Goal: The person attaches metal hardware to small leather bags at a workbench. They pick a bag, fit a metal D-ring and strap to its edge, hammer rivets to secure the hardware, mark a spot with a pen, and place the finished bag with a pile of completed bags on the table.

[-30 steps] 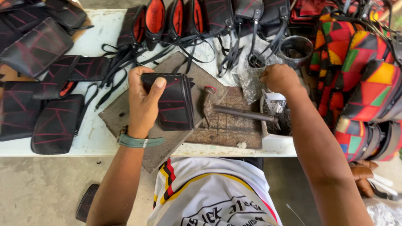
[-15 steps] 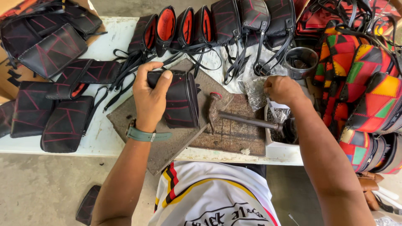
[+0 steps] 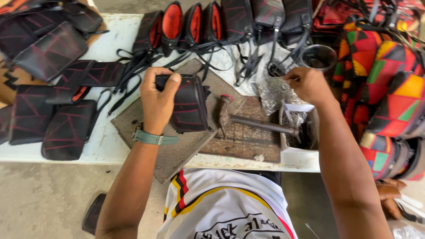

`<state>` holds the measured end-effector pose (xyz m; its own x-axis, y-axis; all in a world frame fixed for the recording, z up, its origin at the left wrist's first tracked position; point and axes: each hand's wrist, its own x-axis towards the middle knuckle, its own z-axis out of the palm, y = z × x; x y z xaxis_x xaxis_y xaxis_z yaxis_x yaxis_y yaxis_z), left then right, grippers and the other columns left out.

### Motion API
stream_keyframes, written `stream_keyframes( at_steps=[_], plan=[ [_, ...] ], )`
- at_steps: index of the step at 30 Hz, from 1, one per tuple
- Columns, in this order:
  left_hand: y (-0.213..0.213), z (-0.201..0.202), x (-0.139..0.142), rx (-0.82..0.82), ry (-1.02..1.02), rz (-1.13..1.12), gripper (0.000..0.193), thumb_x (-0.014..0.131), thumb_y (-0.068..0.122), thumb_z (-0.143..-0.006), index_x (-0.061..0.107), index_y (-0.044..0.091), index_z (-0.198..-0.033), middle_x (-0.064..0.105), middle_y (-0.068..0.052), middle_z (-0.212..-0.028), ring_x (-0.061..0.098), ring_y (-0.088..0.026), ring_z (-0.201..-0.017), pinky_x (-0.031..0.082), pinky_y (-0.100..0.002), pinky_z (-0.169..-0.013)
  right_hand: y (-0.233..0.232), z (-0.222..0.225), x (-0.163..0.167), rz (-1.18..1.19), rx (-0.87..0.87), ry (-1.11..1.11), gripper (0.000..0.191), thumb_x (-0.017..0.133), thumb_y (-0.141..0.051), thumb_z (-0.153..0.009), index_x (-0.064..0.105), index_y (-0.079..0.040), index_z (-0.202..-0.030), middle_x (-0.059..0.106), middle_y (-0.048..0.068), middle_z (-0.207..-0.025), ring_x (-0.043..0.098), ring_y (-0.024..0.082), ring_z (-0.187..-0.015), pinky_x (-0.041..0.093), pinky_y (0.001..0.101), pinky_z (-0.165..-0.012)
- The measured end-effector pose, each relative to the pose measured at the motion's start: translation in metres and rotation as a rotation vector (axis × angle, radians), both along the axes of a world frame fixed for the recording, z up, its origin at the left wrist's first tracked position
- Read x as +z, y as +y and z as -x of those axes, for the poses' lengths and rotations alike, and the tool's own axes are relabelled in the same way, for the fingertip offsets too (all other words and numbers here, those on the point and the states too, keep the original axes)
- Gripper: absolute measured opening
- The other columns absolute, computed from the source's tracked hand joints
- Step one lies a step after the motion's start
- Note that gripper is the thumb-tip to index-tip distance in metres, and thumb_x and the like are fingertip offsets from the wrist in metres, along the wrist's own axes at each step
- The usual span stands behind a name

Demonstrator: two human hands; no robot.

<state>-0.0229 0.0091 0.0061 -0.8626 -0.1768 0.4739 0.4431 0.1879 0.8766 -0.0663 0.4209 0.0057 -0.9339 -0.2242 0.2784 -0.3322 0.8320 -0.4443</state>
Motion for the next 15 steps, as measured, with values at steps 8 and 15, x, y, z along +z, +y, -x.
stream_keyframes(
  at_steps=[8,15],
  plan=[
    [0.000,-0.008,0.002,-0.096,0.039,-0.081,0.023,0.076,0.019,-0.098,0.060,0.003,-0.105,0.067,0.000,-0.093,0.057,-0.005,-0.082,0.050,-0.023,-0.074,-0.112,-0.010,-0.003,0.727,0.187,-0.169,0.014,0.070,0.002,-0.094,0.077,-0.006,-0.103,0.078,0.007,-0.097,0.072,0.010,-0.075,0.063,0.0284,-0.070],
    [0.003,-0.013,0.006,-0.114,0.064,-0.081,0.027,0.077,0.019,-0.096,0.060,0.003,-0.109,0.069,-0.003,-0.101,0.063,-0.007,-0.088,0.054,-0.024,-0.080,-0.216,-0.018,-0.028,1.206,0.300,-0.348,0.010,0.074,0.005,-0.092,0.076,0.001,-0.102,0.075,0.008,-0.092,0.067,0.011,-0.077,0.056,0.0245,-0.069]
  ],
)
